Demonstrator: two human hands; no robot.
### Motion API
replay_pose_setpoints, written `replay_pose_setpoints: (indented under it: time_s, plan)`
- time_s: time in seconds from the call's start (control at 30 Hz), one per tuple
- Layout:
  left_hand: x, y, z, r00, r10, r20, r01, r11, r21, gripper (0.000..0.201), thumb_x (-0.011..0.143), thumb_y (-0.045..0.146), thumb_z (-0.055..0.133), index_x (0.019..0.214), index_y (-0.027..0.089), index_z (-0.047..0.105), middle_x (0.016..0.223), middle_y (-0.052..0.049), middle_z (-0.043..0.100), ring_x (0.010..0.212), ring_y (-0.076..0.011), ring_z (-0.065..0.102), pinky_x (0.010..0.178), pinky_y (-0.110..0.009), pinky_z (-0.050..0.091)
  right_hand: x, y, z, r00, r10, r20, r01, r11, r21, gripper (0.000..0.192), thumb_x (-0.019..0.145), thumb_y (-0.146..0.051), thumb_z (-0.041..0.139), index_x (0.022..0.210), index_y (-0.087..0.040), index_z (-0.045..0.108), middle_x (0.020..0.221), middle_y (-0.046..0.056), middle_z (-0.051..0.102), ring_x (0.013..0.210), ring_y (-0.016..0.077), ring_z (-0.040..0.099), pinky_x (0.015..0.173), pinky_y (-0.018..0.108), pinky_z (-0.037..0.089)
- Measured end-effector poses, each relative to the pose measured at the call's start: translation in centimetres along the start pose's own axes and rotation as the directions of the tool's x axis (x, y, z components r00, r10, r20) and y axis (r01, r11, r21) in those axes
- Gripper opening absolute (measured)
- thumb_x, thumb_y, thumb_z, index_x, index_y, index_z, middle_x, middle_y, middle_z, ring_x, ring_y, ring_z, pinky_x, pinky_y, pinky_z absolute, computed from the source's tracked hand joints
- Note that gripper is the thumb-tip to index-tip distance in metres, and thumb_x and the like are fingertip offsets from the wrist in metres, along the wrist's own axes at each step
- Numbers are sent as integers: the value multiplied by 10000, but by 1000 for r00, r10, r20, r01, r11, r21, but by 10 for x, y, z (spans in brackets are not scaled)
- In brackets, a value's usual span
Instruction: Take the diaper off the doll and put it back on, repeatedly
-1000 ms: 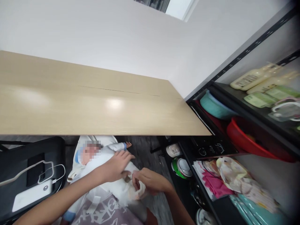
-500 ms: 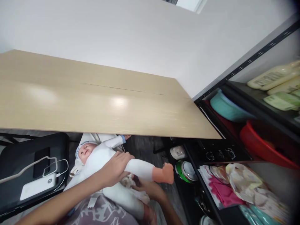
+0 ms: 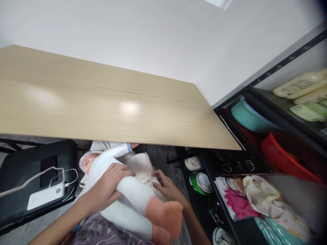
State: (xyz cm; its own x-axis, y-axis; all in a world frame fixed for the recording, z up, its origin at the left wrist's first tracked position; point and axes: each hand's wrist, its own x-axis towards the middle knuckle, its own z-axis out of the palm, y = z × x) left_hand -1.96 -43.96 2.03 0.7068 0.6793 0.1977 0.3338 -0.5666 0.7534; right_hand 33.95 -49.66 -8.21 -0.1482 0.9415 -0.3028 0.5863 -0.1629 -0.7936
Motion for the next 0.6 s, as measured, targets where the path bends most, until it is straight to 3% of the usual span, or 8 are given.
replay_pose_setpoints:
  time_s: [0.13,0.2,0.27,0.37,0.43,0.6]
  plan:
    - [-6,0,0,996,67,55,-66,998,-14,416,1092,214,592,1504,262,620,1389,-102,718,1241,-325,645,1121,-476,512,62,-9,33,999,-33,-42,41,979,199,380,1005,-466,691,1296,-226,643,1069,27,731,931,217,710,853,329,550]
    - [-3,1,2,988,105,109,-108,994,15,422,1085,206,619,1502,268,623,1349,-99,734,1201,-322,650,1089,-470,511,95,-21,52,998,-11,-68,20,990,137,406,1005,-511,707,1289,-231,635,1003,6,701,867,216,680,846,340,545]
    - [-2,3,2,980,140,139,-150,987,62,408,1098,220,633,1502,274,625,1306,-98,745,1163,-320,647,1056,-466,507,116,-34,67,987,-22,-161,25,1000,13,448,1035,-573,700,1322,-236,626,1068,36,715,941,249,692,929,390,563]
    - [-4,3,2,979,154,132,-169,979,114,390,1131,243,611,1519,281,601,1288,-96,752,1141,-316,635,1039,-460,493,125,-47,77,931,-146,-335,76,974,-214,515,1090,-588,649,1434,-205,626,1345,164,703,1262,363,660,1139,535,536]
    - [-7,2,3,980,159,121,-174,977,121,375,1149,248,584,1523,280,578,1291,-93,753,1131,-310,628,1038,-453,483,124,-52,79,898,-233,-374,114,943,-313,564,1108,-569,633,1513,-178,625,1501,224,650,1409,416,589,1232,605,489]
    - [-6,0,12,972,207,114,-226,955,194,397,1117,235,628,1508,250,556,1269,-98,750,1094,-312,625,1025,-460,469,138,-63,94,902,-366,-229,268,891,-366,751,1107,-515,646,1725,-113,506,1726,258,543,1651,443,431,1386,640,361]
